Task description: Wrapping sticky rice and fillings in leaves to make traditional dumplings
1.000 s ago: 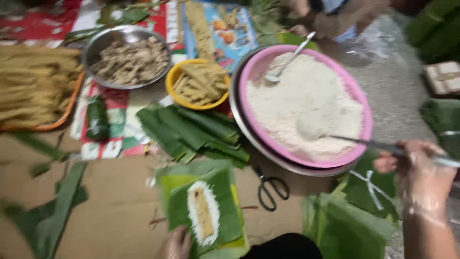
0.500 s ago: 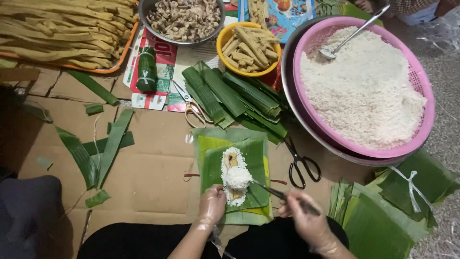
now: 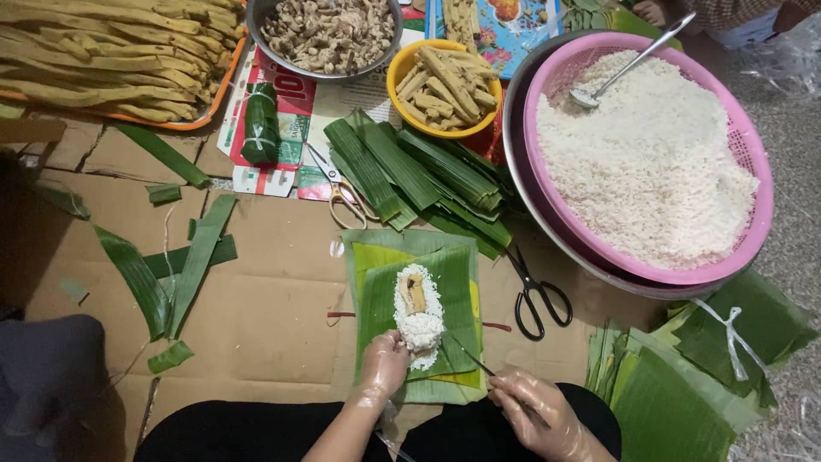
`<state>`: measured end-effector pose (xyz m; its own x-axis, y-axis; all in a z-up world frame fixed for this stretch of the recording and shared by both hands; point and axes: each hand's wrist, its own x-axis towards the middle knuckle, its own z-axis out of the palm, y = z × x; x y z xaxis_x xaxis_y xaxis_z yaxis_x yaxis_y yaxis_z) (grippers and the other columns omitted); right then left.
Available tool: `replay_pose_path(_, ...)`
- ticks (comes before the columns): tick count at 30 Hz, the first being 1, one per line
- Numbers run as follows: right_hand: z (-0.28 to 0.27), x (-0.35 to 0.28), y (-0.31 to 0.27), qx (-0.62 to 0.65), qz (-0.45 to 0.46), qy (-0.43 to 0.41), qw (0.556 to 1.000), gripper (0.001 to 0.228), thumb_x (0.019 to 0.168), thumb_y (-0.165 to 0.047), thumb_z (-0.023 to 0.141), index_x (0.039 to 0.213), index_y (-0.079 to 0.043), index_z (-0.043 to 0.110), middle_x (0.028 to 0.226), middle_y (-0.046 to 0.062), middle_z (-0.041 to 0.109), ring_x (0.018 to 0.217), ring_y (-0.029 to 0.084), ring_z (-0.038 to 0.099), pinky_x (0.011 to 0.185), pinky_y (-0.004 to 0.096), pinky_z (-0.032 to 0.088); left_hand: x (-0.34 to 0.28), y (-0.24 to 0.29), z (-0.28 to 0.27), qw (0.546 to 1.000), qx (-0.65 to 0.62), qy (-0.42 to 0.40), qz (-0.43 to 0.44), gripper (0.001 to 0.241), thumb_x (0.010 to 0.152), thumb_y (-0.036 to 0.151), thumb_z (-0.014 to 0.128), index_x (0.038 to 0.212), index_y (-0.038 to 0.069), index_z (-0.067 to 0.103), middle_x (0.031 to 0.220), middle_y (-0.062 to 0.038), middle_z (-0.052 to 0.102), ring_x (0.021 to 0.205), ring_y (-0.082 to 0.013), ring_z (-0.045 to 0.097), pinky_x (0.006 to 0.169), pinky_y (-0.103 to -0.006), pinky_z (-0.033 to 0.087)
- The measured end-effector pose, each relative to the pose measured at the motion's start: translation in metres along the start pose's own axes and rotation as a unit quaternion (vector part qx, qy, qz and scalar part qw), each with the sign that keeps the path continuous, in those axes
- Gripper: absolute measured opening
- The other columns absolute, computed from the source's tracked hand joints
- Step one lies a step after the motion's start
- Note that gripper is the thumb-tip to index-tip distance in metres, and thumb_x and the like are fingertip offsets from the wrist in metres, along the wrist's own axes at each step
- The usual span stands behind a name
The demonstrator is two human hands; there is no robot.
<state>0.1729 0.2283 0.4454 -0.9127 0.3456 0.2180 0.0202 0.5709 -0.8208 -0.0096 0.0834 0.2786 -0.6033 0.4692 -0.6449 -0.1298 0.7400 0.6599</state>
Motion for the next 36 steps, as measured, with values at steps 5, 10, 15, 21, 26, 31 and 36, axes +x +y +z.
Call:
replay_pose_path(5,0.004,-0.010,0.015,-0.012,0.050,0.012,0.999,0.015,0.080,0.002,0.068,0.095,0.000,0.069,0.086,0.008,0.078,0.066,0.014,0.074,0.060,0.023,0.063,0.016,-0.025,0.020,0.996,-0.015,0.057,0.066,0.037,0.085,0.008,0.065,0.121,0.003,0.071,0.113,-0.013,0.077,0.096,-0.0252,0.077,0.087,-0.0321,0.061)
replay_pose_path(10,0.010,-0.005,0.019,-0.004,-0.032,0.057,0.998,0.019,0.081,0.007,0.067,0.100,0.003,0.067,0.088,0.011,0.076,0.069,0.017,0.073,0.064,0.024,0.062,0.005,-0.001,0.005,0.999,0.023,0.018,0.017,0.043,0.092,0.009,0.061,0.135,0.009,0.063,0.117,-0.011,0.073,0.061,-0.0095,0.066,0.056,-0.0217,0.060)
replay_pose_path(15,0.013,-0.011,0.031,-0.108,-0.084,0.013,0.991,0.026,0.077,0.003,0.075,0.101,-0.001,0.068,0.098,0.012,0.076,0.084,0.021,0.078,0.075,0.029,0.066,0.021,-0.006,0.011,0.998,0.007,0.041,0.041,0.042,0.090,0.007,0.062,0.133,0.007,0.065,0.120,-0.013,0.073,0.059,-0.0108,0.065,0.057,-0.0237,0.058)
replay_pose_path(21,0.021,-0.009,0.034,-0.138,-0.123,0.041,0.982,0.028,0.077,0.003,0.076,0.104,0.000,0.066,0.099,0.014,0.077,0.083,0.023,0.078,0.073,0.029,0.067,0.033,-0.002,0.016,0.995,-0.011,0.077,0.065,0.039,0.091,0.009,0.064,0.129,0.006,0.067,0.126,-0.014,0.069,0.068,-0.0128,0.067,0.063,-0.0237,0.060)
replay_pose_path(26,0.024,-0.001,0.029,-0.126,-0.098,0.048,0.986,0.017,0.082,0.002,0.069,0.099,0.001,0.065,0.092,0.011,0.076,0.073,0.019,0.075,0.067,0.026,0.065,0.036,0.005,0.013,0.996,-0.031,0.070,0.054,0.039,0.092,0.009,0.064,0.132,0.010,0.066,0.109,-0.009,0.073,0.065,-0.0098,0.064,0.056,-0.0211,0.060)
replay_pose_path(31,0.027,0.000,0.040,-0.159,-0.102,0.066,0.980,0.026,0.076,0.004,0.073,0.102,0.000,0.070,0.103,0.016,0.076,0.085,0.021,0.078,0.077,0.026,0.067,0.042,0.011,0.010,0.990,-0.025,0.099,0.101,0.041,0.089,0.011,0.065,0.130,0.005,0.066,0.128,-0.014,0.070,0.090,-0.0188,0.075,0.083,-0.0290,0.063)
replay_pose_path(36,0.026,-0.003,0.046,-0.220,-0.123,-0.045,0.967,0.036,0.076,0.002,0.071,0.112,-0.002,0.065,0.117,0.020,0.069,0.087,0.026,0.076,0.073,0.030,0.066,0.050,0.022,0.006,0.993,-0.028,0.078,0.089,0.041,0.093,0.011,0.063,0.133,0.010,0.064,0.126,-0.011,0.070,0.060,-0.0085,0.058,0.056,-0.0216,0.057)
